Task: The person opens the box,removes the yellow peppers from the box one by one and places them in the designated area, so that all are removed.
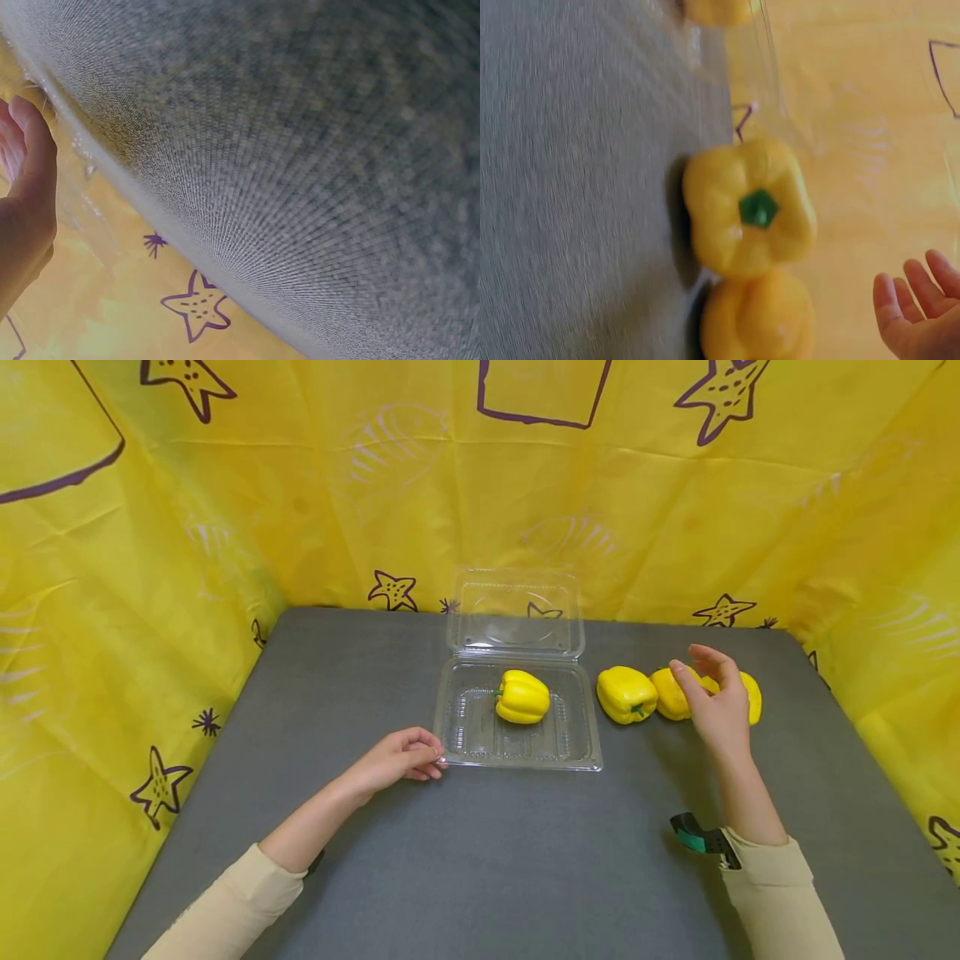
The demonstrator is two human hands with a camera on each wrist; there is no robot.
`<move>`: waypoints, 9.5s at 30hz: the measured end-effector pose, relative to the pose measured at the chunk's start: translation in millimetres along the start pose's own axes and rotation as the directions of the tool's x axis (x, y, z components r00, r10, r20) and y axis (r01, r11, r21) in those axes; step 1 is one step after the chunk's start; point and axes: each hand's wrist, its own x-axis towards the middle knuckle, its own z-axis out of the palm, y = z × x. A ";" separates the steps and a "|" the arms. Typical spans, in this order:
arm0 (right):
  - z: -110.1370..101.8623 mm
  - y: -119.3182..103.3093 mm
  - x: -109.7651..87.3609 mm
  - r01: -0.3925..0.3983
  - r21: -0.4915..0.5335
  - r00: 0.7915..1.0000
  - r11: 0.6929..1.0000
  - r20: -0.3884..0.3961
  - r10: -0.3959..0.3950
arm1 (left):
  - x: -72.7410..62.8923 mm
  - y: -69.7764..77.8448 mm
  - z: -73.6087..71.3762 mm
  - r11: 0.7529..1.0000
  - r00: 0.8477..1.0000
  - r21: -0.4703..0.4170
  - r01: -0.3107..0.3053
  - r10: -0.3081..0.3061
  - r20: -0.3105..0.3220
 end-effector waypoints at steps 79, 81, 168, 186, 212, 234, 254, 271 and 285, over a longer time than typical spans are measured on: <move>142.9 -14.5 -19.2 0.404 -0.173 0.760 0.899 0.611 -0.224 | -0.7 -1.4 -0.1 1.000 1.000 -0.004 -0.005 0.005 0.014; 144.1 -14.5 -19.3 0.404 -0.179 0.763 0.897 0.607 -0.223 | -0.6 -1.9 0.0 1.000 1.000 -0.003 -0.005 0.005 0.014; 28.8 -28.8 -40.6 0.133 -0.075 0.982 0.988 0.146 -0.121 | 0.4 -2.1 -1.2 1.000 1.000 0.011 -0.009 0.009 0.029; -26.6 1.4 -18.5 -0.054 -0.098 0.996 0.994 -0.080 0.046 | 1.5 -2.4 -1.5 1.000 0.999 0.009 -0.009 0.009 0.038; -89.9 49.5 21.2 -0.258 0.065 0.908 0.964 -0.325 0.265 | 1.1 -3.2 -1.1 1.000 0.999 0.002 -0.008 0.008 0.035; -112.6 90.2 52.5 -0.351 -0.017 0.871 0.936 -0.372 0.320 | 1.3 -4.1 -0.5 1.000 0.999 -0.010 -0.016 0.016 0.045; -110.9 116.4 60.1 -0.383 -0.258 0.910 0.887 -0.268 0.316 | 1.6 -4.9 -0.7 1.000 0.999 0.004 -0.011 0.011 0.049; -107.2 119.4 59.7 -0.387 -0.235 0.911 0.892 -0.251 0.329 | 0.8 -3.7 -1.1 1.000 0.999 0.006 -0.017 0.017 0.051; -109.5 113.5 51.7 -0.386 -0.242 0.916 0.890 -0.216 0.338 | 1.7 -3.2 -1.4 1.000 0.998 -0.008 -0.019 0.019 0.061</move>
